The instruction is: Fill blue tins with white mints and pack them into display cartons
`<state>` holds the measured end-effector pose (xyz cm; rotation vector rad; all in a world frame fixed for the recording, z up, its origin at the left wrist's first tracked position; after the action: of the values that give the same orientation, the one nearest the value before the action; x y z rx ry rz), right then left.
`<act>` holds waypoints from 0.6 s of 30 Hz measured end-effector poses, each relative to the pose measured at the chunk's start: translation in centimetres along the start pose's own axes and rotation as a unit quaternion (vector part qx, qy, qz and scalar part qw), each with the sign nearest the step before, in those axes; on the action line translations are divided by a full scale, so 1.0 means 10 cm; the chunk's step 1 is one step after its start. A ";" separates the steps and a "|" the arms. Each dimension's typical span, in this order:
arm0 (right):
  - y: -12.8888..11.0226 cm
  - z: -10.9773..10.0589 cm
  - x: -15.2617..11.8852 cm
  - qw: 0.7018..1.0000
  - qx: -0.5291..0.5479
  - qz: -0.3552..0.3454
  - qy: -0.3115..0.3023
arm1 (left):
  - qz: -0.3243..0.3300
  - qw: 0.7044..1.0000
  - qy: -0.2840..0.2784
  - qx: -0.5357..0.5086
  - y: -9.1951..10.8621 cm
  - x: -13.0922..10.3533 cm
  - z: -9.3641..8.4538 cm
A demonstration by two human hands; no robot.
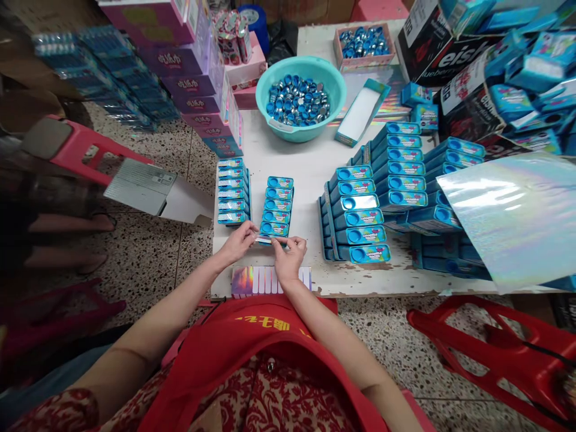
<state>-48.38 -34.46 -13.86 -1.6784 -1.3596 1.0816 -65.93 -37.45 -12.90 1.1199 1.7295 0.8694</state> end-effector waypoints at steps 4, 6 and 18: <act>0.11 0.06 0.02 0.999 0.009 0.030 0.007 | -0.061 0.995 0.042 -0.067 -0.29 0.04 0.14; 0.16 0.00 0.04 0.998 0.014 0.049 0.032 | -0.093 0.989 0.069 -0.090 -0.46 -0.01 0.21; 0.10 0.31 0.19 0.981 0.141 0.043 -0.130 | -0.069 0.943 0.023 -0.324 -0.18 -0.16 0.77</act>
<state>-50.62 -32.76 -16.31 -1.4352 -1.2300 1.5114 -59.01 -38.89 -16.90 0.5326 1.3727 1.2581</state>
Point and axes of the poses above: each hand's wrist, its own x-axis towards the middle knuckle, its own z-axis out of the palm, y = z × x, the point moved 9 cm from there along x, towards the middle knuckle, and after that the axes turned 3 degrees about y, right-handed, at the moved point
